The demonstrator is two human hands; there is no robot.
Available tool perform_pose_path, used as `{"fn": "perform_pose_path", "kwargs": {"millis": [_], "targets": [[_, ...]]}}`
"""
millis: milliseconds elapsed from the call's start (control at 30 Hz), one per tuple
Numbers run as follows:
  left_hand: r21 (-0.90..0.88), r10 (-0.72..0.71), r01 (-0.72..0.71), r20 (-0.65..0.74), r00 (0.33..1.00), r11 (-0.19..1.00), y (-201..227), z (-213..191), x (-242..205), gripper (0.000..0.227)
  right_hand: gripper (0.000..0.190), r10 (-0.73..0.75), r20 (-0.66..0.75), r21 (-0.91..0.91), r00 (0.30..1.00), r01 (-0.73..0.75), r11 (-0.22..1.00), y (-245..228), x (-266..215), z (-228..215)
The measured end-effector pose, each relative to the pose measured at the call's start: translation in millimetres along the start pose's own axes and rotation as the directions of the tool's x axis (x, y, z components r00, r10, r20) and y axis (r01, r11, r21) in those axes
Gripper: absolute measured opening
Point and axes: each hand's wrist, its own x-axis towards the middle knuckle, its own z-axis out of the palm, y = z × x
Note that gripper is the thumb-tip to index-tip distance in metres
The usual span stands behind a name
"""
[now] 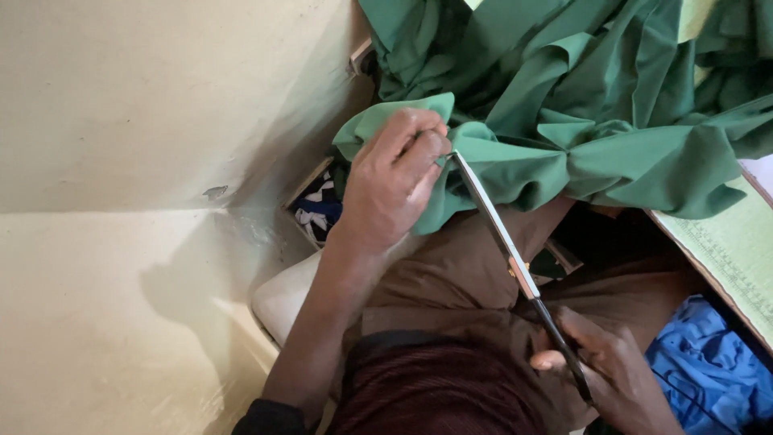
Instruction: Cutting green fabric with tailor scissors in a sewing workshop.
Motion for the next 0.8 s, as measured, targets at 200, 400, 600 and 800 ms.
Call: {"fn": "perform_pose_path", "kwargs": {"millis": [200, 400, 600, 800], "targets": [[-0.261, -0.175, 0.224, 0.199, 0.964, 0.939, -15, -4, 3, 0.033, 0.047, 0.010, 0.089, 0.290, 0.996, -0.035, 0.956, 20, -16, 2], [-0.061, -0.339, 0.575, 0.754, 0.562, 0.816, -13, 5, 19, 0.023, 0.051, 0.021, -0.087, 0.498, 0.996, 0.025, 0.867, 32, -37, 33], [-0.085, -0.186, 0.343, 0.708, 0.681, 0.935, 3, 40, 28, 0.010, 0.052, 0.017, -0.243, 0.477, 0.970, 0.104, 0.873, 19, -45, 42], [-0.014, -0.131, 0.160, 0.503, 0.854, 0.987, 13, 84, 8, 0.007, 0.050, 0.163, -0.167, 0.537, 0.972, -0.049, 0.842, 25, -54, 53]]}}
